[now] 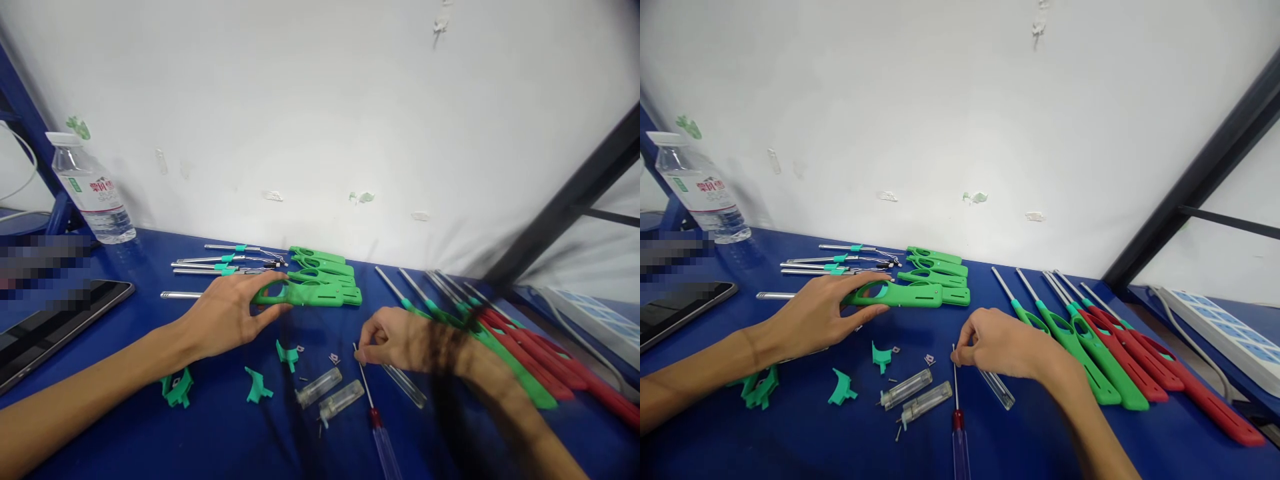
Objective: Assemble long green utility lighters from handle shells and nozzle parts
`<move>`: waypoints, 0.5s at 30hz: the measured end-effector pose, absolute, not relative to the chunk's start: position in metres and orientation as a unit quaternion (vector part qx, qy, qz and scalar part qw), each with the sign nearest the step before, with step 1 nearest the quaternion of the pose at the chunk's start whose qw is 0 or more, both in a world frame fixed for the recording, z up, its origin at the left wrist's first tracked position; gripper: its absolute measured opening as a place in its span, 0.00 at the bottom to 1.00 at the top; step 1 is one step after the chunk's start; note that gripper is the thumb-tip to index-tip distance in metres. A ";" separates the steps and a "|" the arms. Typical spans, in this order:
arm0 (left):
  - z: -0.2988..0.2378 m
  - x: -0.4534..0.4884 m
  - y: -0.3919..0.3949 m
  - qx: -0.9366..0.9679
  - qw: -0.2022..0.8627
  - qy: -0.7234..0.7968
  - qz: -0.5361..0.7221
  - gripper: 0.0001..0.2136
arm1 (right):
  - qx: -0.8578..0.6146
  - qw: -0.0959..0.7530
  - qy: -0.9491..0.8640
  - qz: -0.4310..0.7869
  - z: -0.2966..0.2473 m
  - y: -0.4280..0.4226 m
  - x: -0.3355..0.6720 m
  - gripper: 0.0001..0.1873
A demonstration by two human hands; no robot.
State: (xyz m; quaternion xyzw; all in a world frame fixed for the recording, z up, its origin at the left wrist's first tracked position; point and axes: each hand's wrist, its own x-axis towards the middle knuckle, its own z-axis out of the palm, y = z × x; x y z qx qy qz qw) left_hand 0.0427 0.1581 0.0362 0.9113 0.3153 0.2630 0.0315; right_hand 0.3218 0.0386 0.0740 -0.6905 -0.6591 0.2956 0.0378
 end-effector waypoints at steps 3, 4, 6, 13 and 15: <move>0.036 0.044 0.159 0.913 0.026 0.313 0.262 0.24 | -0.707 0.052 -0.663 0.241 0.069 0.041 0.323 0.10; 0.036 0.044 0.159 0.913 0.025 0.313 0.261 0.24 | -0.711 0.056 -0.664 0.225 0.068 0.041 0.323 0.10; 0.036 0.043 0.159 0.913 0.025 0.315 0.257 0.24 | -0.715 0.060 -0.667 0.201 0.066 0.042 0.323 0.11; 0.036 0.042 0.157 0.915 0.026 0.309 0.257 0.23 | -0.705 0.003 -0.677 0.211 0.068 0.036 0.318 0.21; 0.036 0.042 0.157 0.916 0.026 0.310 0.253 0.23 | -0.695 0.001 -0.685 0.220 0.067 0.034 0.316 0.20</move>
